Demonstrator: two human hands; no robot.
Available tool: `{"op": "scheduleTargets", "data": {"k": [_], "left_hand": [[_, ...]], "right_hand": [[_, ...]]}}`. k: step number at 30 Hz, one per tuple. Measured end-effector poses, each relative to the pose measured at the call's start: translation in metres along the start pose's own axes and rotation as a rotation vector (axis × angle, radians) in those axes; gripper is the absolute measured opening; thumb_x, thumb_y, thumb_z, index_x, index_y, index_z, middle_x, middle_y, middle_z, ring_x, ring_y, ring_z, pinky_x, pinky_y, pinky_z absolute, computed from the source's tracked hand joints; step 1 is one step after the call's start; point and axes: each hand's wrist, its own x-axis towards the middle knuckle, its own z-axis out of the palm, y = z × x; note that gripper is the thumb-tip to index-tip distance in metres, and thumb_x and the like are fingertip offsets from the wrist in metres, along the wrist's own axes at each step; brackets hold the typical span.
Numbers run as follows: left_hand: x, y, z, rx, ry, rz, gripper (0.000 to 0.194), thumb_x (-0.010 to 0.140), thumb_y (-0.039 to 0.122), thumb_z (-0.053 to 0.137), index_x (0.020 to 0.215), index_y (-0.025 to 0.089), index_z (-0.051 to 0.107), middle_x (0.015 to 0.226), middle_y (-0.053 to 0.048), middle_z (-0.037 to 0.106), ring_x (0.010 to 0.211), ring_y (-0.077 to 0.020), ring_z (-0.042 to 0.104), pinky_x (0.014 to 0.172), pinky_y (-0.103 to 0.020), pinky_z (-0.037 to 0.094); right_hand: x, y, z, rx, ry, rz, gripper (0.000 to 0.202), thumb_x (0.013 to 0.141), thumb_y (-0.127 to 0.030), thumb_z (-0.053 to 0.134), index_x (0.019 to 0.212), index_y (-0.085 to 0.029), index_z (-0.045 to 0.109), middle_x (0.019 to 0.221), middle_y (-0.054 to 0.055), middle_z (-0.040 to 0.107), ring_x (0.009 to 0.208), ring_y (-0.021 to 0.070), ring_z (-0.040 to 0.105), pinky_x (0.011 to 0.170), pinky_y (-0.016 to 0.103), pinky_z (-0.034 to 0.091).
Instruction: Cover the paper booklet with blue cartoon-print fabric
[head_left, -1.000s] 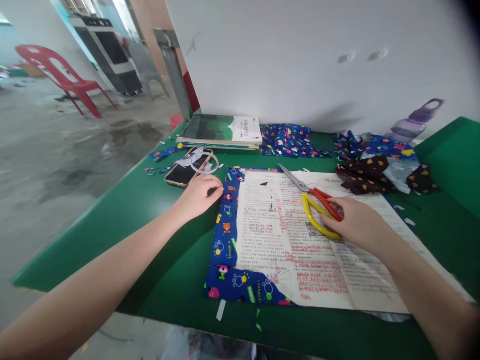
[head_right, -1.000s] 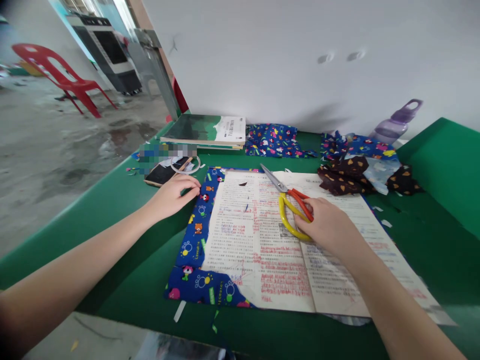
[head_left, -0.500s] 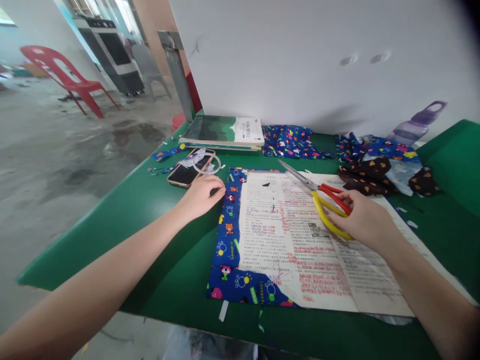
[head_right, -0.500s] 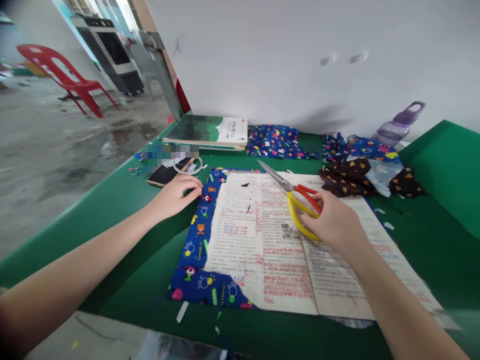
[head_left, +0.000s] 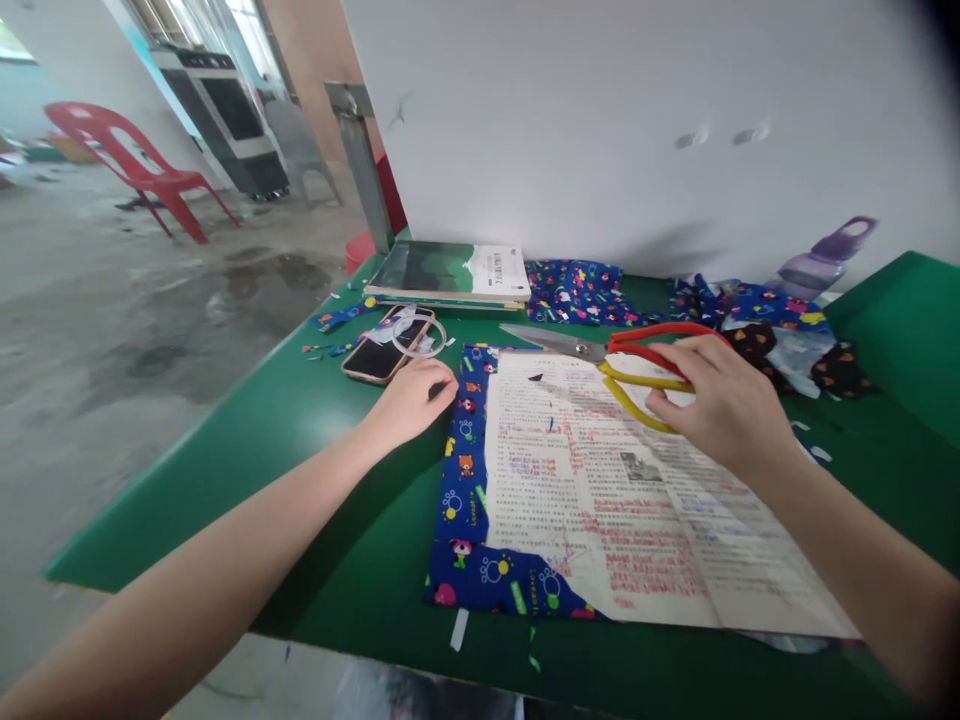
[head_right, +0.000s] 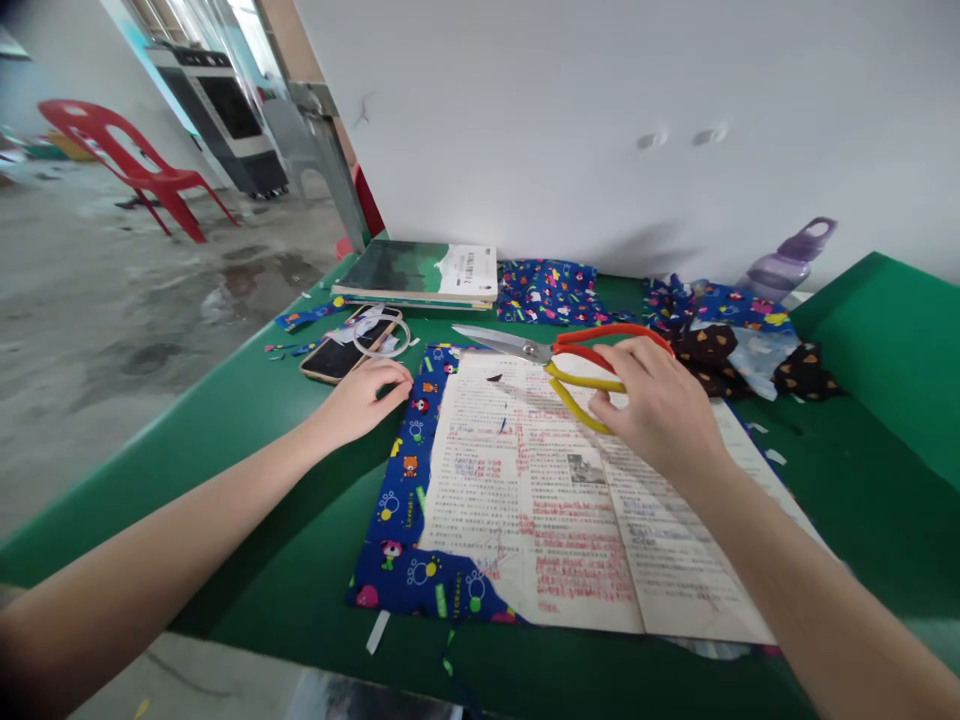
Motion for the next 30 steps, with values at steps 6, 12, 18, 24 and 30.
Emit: {"op": "scheduleTargets", "data": {"k": [6, 12, 18, 24, 30], "left_hand": [[0.001, 0.0, 0.002, 0.009, 0.018, 0.018, 0.02, 0.089, 0.025, 0.048, 0.075, 0.017, 0.06, 0.088, -0.005, 0.064, 0.087, -0.0188, 0.058, 0.086, -0.037, 0.045], [0.002, 0.001, 0.001, 0.024, 0.026, 0.029, 0.022, 0.089, 0.024, 0.047, 0.073, 0.017, 0.06, 0.086, -0.005, 0.063, 0.086, -0.0193, 0.057, 0.084, -0.037, 0.045], [0.003, -0.001, 0.001, 0.034, 0.014, 0.036, 0.021, 0.088, 0.024, 0.048, 0.071, 0.018, 0.059, 0.086, -0.005, 0.063, 0.086, -0.0194, 0.057, 0.083, -0.037, 0.045], [0.004, -0.001, 0.002, 0.036, 0.007, 0.034, 0.021, 0.088, 0.024, 0.047, 0.07, 0.018, 0.057, 0.086, -0.004, 0.063, 0.087, -0.0193, 0.056, 0.084, -0.037, 0.044], [0.004, 0.001, 0.001, 0.022, 0.0, 0.027, 0.022, 0.088, 0.024, 0.047, 0.071, 0.018, 0.057, 0.086, -0.004, 0.063, 0.086, -0.0194, 0.056, 0.084, -0.037, 0.044]], "right_hand": [[0.059, 0.013, 0.028, 0.063, 0.074, 0.03, 0.041, 0.074, -0.027, 0.057, 0.114, -0.022, 0.057, 0.109, 0.009, 0.057, 0.105, 0.0292, 0.054, 0.089, 0.042, 0.045], [0.107, 0.024, 0.075, 0.1, 0.086, 0.026, 0.036, 0.074, -0.023, 0.055, 0.11, -0.019, 0.059, 0.108, 0.01, 0.056, 0.102, 0.0273, 0.054, 0.09, 0.043, 0.046], [0.134, 0.021, 0.108, 0.118, 0.041, -0.02, 0.037, 0.075, -0.02, 0.054, 0.112, -0.02, 0.059, 0.11, 0.011, 0.055, 0.099, 0.0291, 0.055, 0.086, 0.046, 0.048], [0.141, 0.026, 0.133, 0.208, -0.036, -0.027, 0.041, 0.074, -0.023, 0.059, 0.115, -0.018, 0.059, 0.11, 0.011, 0.053, 0.097, 0.0256, 0.057, 0.087, 0.042, 0.049], [0.14, 0.031, 0.144, 0.237, -0.049, -0.042, 0.043, 0.077, -0.023, 0.058, 0.119, -0.016, 0.059, 0.115, 0.012, 0.056, 0.106, 0.0273, 0.055, 0.093, 0.045, 0.045]]}}
